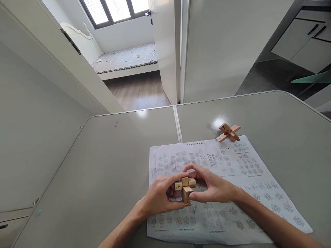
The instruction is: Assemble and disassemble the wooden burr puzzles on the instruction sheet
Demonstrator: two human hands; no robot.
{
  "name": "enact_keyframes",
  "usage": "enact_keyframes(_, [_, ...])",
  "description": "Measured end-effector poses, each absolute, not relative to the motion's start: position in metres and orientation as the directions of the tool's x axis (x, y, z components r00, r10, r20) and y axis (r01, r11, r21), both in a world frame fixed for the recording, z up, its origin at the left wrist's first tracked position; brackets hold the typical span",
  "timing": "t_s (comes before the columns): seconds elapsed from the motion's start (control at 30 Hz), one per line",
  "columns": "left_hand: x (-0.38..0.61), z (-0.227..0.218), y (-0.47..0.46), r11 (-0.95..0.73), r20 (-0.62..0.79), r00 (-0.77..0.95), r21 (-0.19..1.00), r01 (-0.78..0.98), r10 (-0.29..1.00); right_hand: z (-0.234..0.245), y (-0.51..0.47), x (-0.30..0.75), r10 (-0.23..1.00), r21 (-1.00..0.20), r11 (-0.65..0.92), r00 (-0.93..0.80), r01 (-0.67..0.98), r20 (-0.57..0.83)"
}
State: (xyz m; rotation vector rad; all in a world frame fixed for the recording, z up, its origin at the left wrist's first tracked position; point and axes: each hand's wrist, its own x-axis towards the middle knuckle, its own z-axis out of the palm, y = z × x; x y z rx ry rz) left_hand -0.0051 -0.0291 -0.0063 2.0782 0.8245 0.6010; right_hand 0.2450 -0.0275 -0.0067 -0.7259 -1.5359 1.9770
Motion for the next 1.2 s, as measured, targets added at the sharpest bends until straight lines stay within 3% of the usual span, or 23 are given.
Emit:
enact_keyframes(0.23, [-0.004,-0.006,-0.029,-0.346,0.079,0.618,0.880,0.326,0.782,-0.015,-0.031,0.241,0.740,-0.952,-0.261,-0.667,-0.162,-0.089])
enact_keyframes(0.33, [-0.003,-0.004,-0.031,-0.256,0.040,0.568,0.917,0.306,0.822,-0.019,-0.033,0.237,0.773,-0.972,-0.185,-0.632,-0.145,-0.053])
enact_keyframes(0.47, [-0.004,-0.002,-0.031,-0.184,-0.011,0.523,0.930,0.319,0.852,-0.020,-0.037,0.233,0.829,-1.000,0.017,-0.558,0.002,0.013])
enact_keyframes(0.7, [-0.004,0.000,-0.026,-0.382,0.155,0.553,0.866,0.323,0.819,-0.026,-0.039,0.230,0.842,-0.890,0.406,-0.462,0.206,0.277])
enact_keyframes(1.2, [-0.007,-0.003,-0.025,-0.521,0.265,0.620,0.809,0.274,0.738,-0.030,-0.038,0.233,0.791,-0.764,0.534,-0.534,0.363,0.299])
